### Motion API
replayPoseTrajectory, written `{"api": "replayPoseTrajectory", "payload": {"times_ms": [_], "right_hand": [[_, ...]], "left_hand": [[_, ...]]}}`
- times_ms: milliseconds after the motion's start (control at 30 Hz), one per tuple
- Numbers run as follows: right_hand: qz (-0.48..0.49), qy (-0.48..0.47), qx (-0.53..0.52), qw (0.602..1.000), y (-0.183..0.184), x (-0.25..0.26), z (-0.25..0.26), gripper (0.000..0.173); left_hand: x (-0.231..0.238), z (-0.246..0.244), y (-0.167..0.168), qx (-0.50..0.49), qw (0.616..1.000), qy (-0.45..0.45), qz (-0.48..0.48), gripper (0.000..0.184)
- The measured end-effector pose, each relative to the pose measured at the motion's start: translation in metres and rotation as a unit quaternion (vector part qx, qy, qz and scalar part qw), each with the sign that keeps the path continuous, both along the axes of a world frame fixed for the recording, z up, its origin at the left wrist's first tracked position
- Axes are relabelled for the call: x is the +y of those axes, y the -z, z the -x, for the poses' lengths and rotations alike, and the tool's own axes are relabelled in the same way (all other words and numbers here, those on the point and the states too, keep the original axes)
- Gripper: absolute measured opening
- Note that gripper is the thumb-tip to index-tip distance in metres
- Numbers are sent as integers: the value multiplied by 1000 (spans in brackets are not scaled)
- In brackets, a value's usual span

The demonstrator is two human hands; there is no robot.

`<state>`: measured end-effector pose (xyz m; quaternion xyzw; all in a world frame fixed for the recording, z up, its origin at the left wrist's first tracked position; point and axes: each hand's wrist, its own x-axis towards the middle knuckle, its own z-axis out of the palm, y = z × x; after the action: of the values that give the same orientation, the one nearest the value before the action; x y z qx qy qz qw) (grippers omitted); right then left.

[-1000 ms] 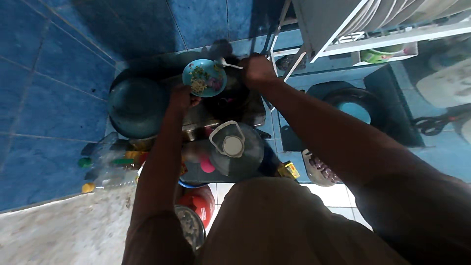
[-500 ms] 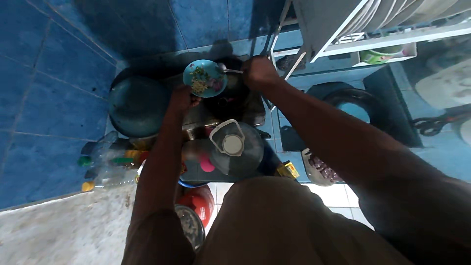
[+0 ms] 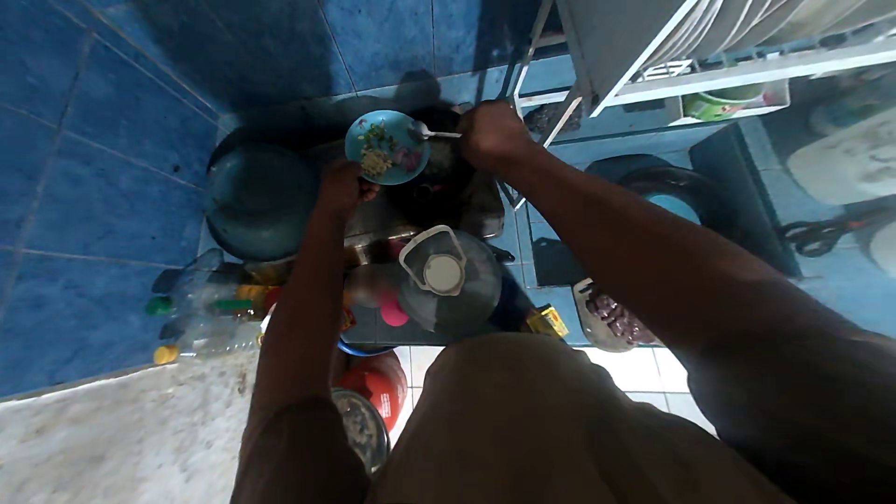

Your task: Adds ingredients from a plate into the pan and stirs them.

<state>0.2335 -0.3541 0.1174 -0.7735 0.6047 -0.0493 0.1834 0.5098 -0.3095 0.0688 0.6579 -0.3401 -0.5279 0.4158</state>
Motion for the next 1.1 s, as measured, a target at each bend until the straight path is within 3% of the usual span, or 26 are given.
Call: {"api": "replayPoseTrajectory", "payload": {"times_ms": [167,700,933,1100], "right_hand": [[6,-40,-33,999,2,2,-9,18],[24,27,33,999,-4,-10,2,22],[7,-6,27,1000,-1,0,-15,21],[3,50,46,998,-2,-1,-11,23]], "left_hand": [[-1,-1,3,4,1000,14,-1,25],[-1,-5,-6,-21,1000,5,-1,26],[-3,3,-8,-16,1000,13,-3,25],[-2,1,-9,-19,1000,21,-3,26]]}}
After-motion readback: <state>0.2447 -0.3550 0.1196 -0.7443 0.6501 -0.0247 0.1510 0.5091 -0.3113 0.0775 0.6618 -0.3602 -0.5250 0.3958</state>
